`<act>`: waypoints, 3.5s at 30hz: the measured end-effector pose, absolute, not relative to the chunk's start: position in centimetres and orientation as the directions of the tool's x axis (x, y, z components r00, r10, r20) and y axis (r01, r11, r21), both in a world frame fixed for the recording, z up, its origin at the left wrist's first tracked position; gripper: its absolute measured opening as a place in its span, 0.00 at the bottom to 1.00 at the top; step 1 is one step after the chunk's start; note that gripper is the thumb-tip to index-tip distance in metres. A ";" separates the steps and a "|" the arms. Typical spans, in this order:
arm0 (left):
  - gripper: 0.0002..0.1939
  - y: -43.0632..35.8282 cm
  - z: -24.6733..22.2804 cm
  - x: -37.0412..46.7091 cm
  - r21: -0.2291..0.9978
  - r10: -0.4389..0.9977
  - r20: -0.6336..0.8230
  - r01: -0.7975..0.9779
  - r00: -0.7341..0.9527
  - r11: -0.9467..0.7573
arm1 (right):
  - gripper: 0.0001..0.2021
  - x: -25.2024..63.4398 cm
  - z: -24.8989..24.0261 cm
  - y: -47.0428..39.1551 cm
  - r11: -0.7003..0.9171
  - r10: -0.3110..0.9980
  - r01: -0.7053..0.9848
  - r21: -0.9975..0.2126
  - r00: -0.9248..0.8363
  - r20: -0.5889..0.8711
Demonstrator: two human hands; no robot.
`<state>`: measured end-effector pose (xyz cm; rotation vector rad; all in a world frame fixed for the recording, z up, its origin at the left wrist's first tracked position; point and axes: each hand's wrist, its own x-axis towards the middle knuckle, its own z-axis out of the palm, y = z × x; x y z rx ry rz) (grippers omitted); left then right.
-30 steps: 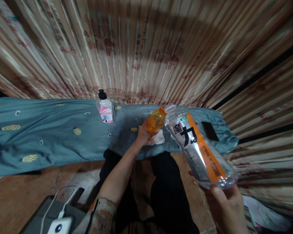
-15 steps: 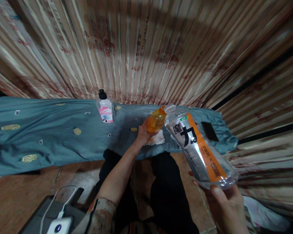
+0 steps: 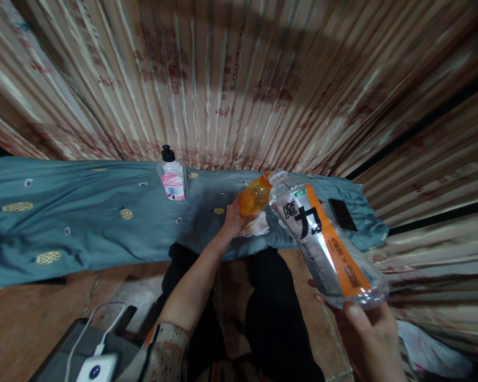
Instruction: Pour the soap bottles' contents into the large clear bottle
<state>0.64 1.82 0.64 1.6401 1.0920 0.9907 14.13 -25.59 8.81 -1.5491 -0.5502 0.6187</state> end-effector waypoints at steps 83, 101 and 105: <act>0.36 2.0 -0.1 0.8 0.959 0.951 0.144 0.197 0.273 -0.202 | 0.33 12.7 9.0 -25.9 0.010 0.748 -0.151 -0.988 0.657 -0.093; 0.47 1.9 -1.0 0.7 0.970 0.938 0.179 0.104 0.296 -0.218 | 0.29 12.4 8.0 -26.2 -0.001 0.702 -0.181 -0.984 0.700 -0.129; 0.45 1.9 -1.1 0.7 0.973 0.934 0.178 0.089 0.309 -0.215 | 0.30 12.4 7.9 -26.3 -0.007 0.700 -0.192 -0.981 0.700 -0.142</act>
